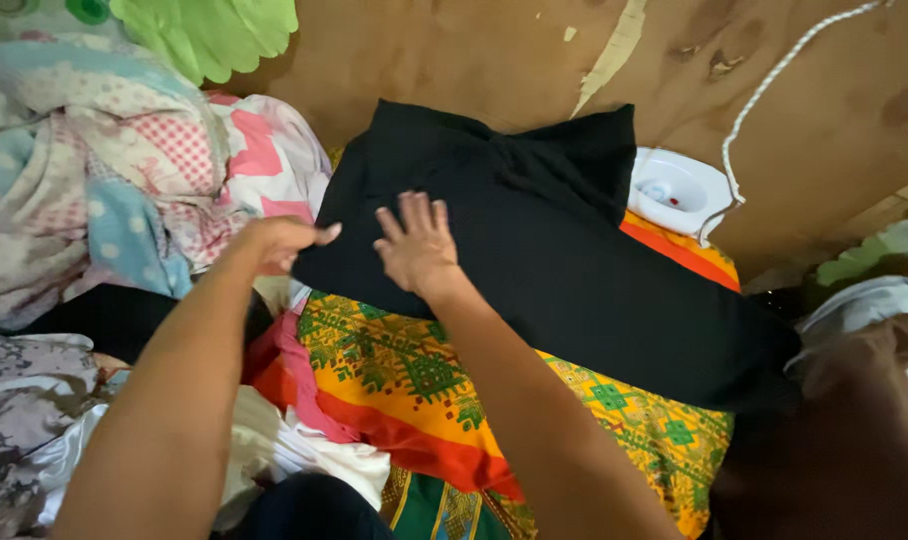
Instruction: The person irons a black garment on a makeshift surface covered with a patterned cloth. They repeatedly smooth the fabric with their hands and use a white electric iron to press different sections of the garment, including the sleeves and body.
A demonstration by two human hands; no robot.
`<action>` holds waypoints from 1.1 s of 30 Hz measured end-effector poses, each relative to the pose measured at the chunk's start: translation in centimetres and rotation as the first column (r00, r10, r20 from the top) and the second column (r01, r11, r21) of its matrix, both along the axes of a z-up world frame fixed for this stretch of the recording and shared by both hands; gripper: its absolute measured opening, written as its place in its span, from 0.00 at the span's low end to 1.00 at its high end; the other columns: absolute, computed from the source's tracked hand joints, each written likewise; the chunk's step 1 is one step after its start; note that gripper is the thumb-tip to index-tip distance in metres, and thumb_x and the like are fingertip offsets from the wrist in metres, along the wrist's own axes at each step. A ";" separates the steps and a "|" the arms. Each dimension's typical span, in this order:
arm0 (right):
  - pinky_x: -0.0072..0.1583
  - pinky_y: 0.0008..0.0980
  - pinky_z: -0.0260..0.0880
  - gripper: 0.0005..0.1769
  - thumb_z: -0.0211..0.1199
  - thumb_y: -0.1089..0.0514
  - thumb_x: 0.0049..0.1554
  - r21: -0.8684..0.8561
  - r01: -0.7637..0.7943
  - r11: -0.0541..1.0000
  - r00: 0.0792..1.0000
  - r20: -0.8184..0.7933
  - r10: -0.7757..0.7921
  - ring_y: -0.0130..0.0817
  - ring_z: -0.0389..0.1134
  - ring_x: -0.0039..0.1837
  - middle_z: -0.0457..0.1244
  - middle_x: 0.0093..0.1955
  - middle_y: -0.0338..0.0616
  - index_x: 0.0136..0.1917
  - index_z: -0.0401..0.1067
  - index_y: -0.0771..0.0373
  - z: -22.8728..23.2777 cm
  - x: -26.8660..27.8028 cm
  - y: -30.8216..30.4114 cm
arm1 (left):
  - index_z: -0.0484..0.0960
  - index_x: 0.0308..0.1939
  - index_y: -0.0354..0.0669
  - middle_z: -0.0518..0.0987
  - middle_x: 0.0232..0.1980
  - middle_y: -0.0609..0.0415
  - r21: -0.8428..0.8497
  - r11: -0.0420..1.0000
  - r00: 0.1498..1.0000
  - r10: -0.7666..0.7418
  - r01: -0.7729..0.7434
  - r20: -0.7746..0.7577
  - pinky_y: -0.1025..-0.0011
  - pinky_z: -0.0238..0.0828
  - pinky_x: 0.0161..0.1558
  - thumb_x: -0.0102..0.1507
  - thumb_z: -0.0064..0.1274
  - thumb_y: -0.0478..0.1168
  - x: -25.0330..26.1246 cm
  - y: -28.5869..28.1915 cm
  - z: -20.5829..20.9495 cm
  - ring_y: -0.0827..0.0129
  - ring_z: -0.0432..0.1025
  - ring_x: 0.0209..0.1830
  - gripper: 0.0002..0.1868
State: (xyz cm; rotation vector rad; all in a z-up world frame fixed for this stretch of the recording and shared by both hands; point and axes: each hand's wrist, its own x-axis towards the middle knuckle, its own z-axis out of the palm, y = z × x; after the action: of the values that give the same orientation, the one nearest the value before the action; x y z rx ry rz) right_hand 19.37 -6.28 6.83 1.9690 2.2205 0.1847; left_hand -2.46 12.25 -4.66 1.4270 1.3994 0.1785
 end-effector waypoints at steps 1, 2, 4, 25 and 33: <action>0.80 0.56 0.27 0.35 0.30 0.39 0.68 0.018 -0.060 0.998 0.998 -0.002 0.060 0.48 0.30 0.86 0.32 0.86 0.50 0.85 0.40 0.49 -0.3 -0.3 -0.3 | 0.70 0.62 0.33 0.76 0.59 0.39 0.039 0.997 0.993 -0.059 0.063 -0.102 0.45 0.71 0.57 0.61 0.57 0.65 -1.0 0.0 0.0 0.48 0.72 0.61 0.41; 0.80 0.55 0.29 0.34 0.31 0.40 0.68 0.026 -0.108 0.994 0.994 -0.029 0.109 0.48 0.31 0.86 0.33 0.87 0.47 0.84 0.42 0.48 -0.5 -0.5 -0.8 | 0.75 0.61 0.31 0.79 0.58 0.37 0.186 0.969 0.970 -0.120 0.160 -0.209 0.47 0.72 0.57 0.62 0.56 0.66 -1.7 0.2 0.1 0.48 0.75 0.59 0.41; 0.80 0.53 0.32 0.32 0.33 0.42 0.68 0.047 -0.205 0.978 0.975 -0.083 0.208 0.48 0.34 0.86 0.36 0.87 0.43 0.83 0.47 0.44 -0.9 -0.7 -1.8 | 0.86 0.57 0.28 0.86 0.55 0.34 0.429 0.823 0.881 -0.168 0.372 -0.442 0.51 0.76 0.57 0.65 0.52 0.69 -1.9 0.7 -0.1 0.47 0.82 0.54 0.42; 0.80 0.52 0.37 0.32 0.33 0.38 0.68 0.303 0.472 0.828 0.847 -0.415 -0.331 0.45 0.38 0.86 0.39 0.87 0.37 0.83 0.47 0.40 -2.9 26.5 -17.7 | 0.62 0.75 0.57 0.45 0.83 0.47 0.806 0.485 0.932 -0.054 0.339 -0.359 0.25 0.26 0.71 0.70 0.42 0.60 30.0 -23.7 11.7 0.41 0.33 0.82 0.31; 0.73 0.51 0.55 0.22 0.46 0.47 0.68 0.241 0.691 0.682 0.688 -0.510 -0.517 0.52 0.56 0.76 0.57 0.76 0.44 0.72 0.65 0.52 -0.7 28.5 -20.6 | 0.53 0.79 0.65 0.39 0.85 0.57 0.730 0.556 0.887 -0.030 0.397 -0.460 0.26 0.21 0.71 0.70 0.29 0.62 29.6 -24.4 12.4 0.47 0.28 0.84 0.33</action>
State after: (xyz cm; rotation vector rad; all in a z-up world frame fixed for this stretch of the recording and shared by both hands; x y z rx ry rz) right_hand 47.88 -26.84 6.17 3.1445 1.6106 0.1791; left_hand 27.14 -12.10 7.75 2.5354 1.5106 0.4292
